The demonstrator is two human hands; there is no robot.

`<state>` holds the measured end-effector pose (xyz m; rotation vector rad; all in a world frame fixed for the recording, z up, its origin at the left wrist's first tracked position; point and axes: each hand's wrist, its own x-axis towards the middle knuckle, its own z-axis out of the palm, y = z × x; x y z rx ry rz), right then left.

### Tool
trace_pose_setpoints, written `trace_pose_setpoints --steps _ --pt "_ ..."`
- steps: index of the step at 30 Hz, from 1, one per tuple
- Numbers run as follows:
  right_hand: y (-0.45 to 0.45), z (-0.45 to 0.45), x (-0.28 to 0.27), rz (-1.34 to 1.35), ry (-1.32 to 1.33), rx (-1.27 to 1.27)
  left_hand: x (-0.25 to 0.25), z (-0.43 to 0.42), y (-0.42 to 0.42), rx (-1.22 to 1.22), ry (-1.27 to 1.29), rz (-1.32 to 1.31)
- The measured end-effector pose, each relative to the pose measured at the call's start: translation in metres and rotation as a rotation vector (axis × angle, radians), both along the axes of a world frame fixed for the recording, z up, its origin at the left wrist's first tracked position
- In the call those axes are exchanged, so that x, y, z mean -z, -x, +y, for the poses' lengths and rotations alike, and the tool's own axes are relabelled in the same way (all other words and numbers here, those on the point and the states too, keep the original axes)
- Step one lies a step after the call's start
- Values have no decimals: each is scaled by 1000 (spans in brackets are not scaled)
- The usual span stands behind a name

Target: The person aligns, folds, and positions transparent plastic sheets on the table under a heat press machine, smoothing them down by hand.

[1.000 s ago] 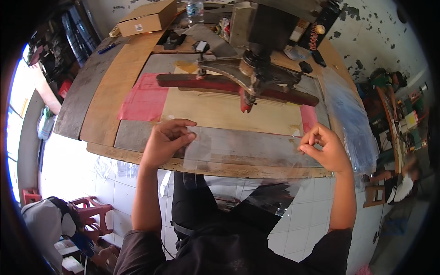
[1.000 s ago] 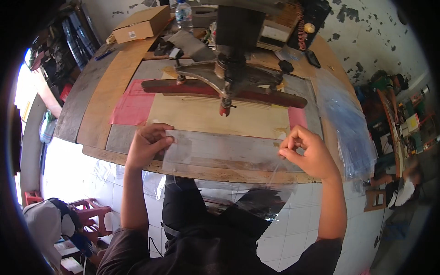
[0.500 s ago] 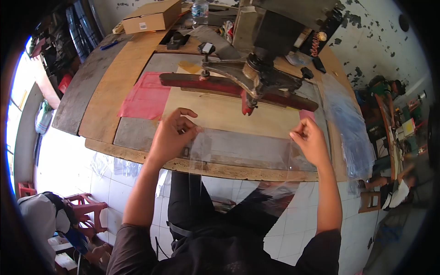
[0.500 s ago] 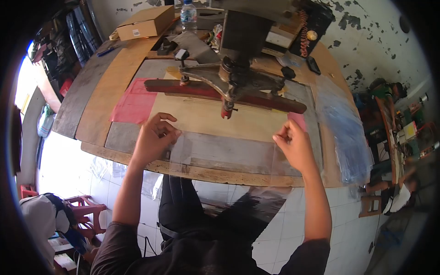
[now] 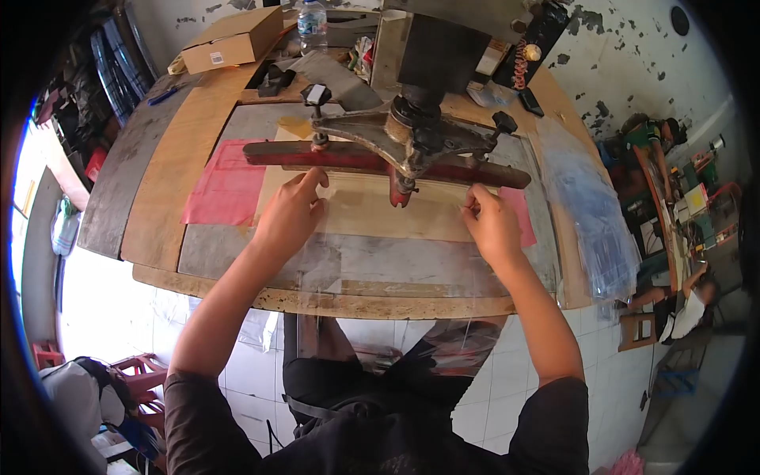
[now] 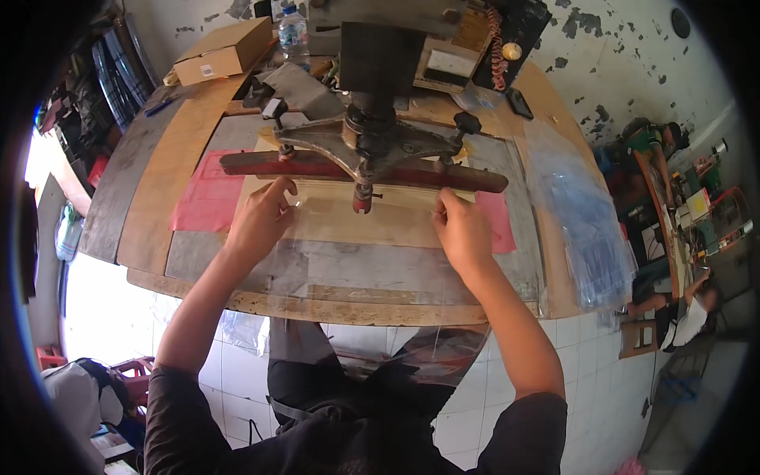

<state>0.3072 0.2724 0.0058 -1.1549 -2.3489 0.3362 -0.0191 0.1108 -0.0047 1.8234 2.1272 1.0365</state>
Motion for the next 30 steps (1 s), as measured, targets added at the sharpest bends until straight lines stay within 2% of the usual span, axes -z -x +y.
trace_pose_setpoints --steps 2,3,5,14,16,23,30 --pt "1 -4 2 -15 -154 -1 5 -1 -3 -7 -4 52" --pt "-1 -3 2 -17 -149 2 8 -2 -2 -8 5 106" --pt "-5 2 1 -42 -315 -111 11 -3 -3 -10 14 159" --pt "-10 2 8 -56 -265 -256 0 -8 -11 -40 -20 360" --pt "-12 2 6 -68 -249 -255 1 -6 -9 40 -151 507" --pt "-17 1 2 -122 -213 -276 8 -6 -4 97 -34 519" --pt "-39 -17 -12 -285 -200 -315 -2 -23 -14 97 53 389"
